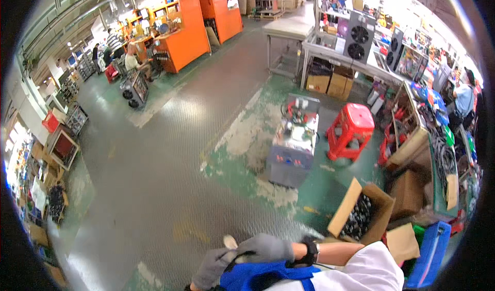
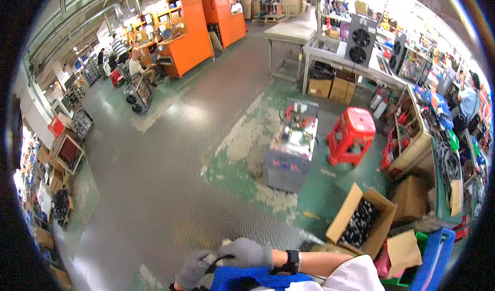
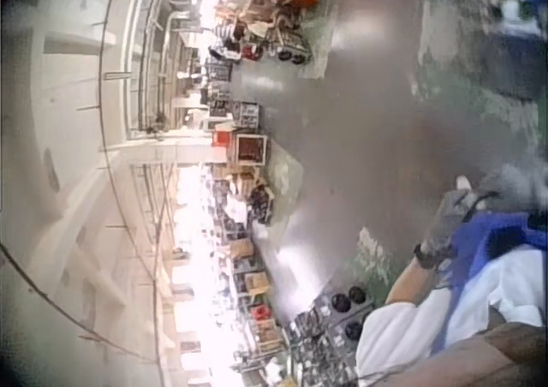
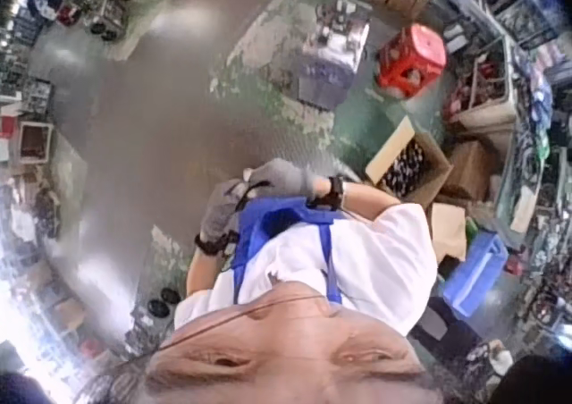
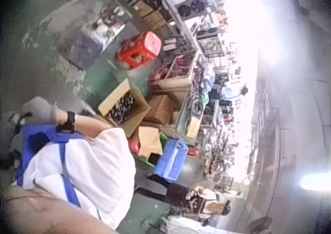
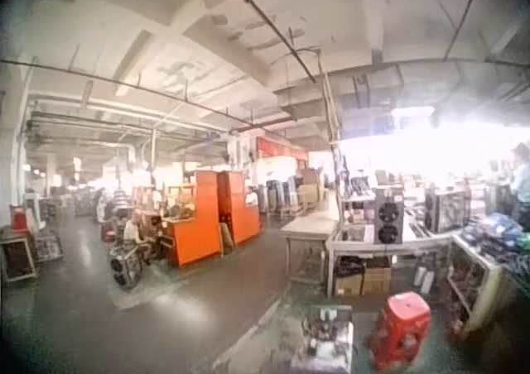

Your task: The recorder is shown assembling internal components of a large electronic chassis on a conveyor line, connecting wires and securing parts with an air screwdriver.

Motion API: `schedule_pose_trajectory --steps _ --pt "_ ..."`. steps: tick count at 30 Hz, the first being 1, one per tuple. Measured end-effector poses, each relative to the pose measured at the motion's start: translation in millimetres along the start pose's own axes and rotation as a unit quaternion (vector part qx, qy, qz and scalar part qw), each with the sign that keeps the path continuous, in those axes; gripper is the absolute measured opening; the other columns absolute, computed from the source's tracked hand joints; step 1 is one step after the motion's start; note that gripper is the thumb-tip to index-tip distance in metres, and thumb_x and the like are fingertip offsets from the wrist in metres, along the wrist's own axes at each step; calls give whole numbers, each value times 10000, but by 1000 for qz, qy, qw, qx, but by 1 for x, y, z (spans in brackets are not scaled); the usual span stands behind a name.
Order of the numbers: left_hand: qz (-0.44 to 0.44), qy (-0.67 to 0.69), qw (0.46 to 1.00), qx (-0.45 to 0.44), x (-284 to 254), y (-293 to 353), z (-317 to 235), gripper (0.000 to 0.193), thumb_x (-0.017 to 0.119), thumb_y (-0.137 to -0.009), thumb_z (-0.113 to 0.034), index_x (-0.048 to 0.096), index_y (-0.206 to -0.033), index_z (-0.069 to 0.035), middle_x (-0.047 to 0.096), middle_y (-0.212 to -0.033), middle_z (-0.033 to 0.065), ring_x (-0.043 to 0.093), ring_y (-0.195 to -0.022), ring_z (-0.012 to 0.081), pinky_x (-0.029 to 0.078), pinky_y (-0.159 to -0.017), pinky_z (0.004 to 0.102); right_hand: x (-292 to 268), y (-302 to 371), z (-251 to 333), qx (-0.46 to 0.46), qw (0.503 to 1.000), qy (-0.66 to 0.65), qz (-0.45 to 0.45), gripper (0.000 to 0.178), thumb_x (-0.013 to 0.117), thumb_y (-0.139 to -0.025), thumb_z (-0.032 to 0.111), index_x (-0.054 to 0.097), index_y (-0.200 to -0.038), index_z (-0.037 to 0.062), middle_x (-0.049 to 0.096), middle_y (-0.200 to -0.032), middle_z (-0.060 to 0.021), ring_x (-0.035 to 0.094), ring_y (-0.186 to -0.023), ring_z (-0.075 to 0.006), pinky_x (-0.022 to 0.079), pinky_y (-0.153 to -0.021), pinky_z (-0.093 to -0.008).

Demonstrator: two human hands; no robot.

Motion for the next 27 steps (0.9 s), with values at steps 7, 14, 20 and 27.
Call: schedule_pose_trajectory --steps 7,14,20,27 --pt "-14 -192 980 44 -207 -256 -109 353 562 -902 -334 629 -803 -2 560 -634 35 522 -598 97 411 -544 267 -155 -255 -114 36 998 23 -43 318 537 -898 362 600 -1044 87 636 -878 -175 602 -821 -392 479 -712 -453" --pt "182 -323 914 162 -243 -532 -289 317 532 -894 -324 631 -844 -27 594 -674 136 585 -599 224 442 -566 364 -403 -345 -171 151 945 69 -282 251 568 -893 258 600 -1068 81 637 -885 -174 620 -801 -361 498 -691 -405" --pt "289 -348 859 241 -239 -767 -392 325 527 -892 -347 630 -885 -39 611 -725 139 612 -675 235 444 -595 372 -608 -400 -295 159 895 -39 -415 254 566 -906 239 601 -1075 53 628 -829 -158 620 -770 -341 490 -668 -362" --pt "358 -296 885 24 -247 -978 -514 366 544 -902 -356 622 -831 -5 545 -658 51 496 -635 128 417 -597 299 -820 -469 -381 197 914 -13 -354 251 538 -915 307 579 -985 69 595 -771 -177 588 -711 -370 455 -613 -433"
Point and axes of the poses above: each hand's wrist, its own y-axis away from the middle knuckle, its own x-axis out of the palm, z = x × y, the point moved 8 cm from there along -y, towards the middle knuckle
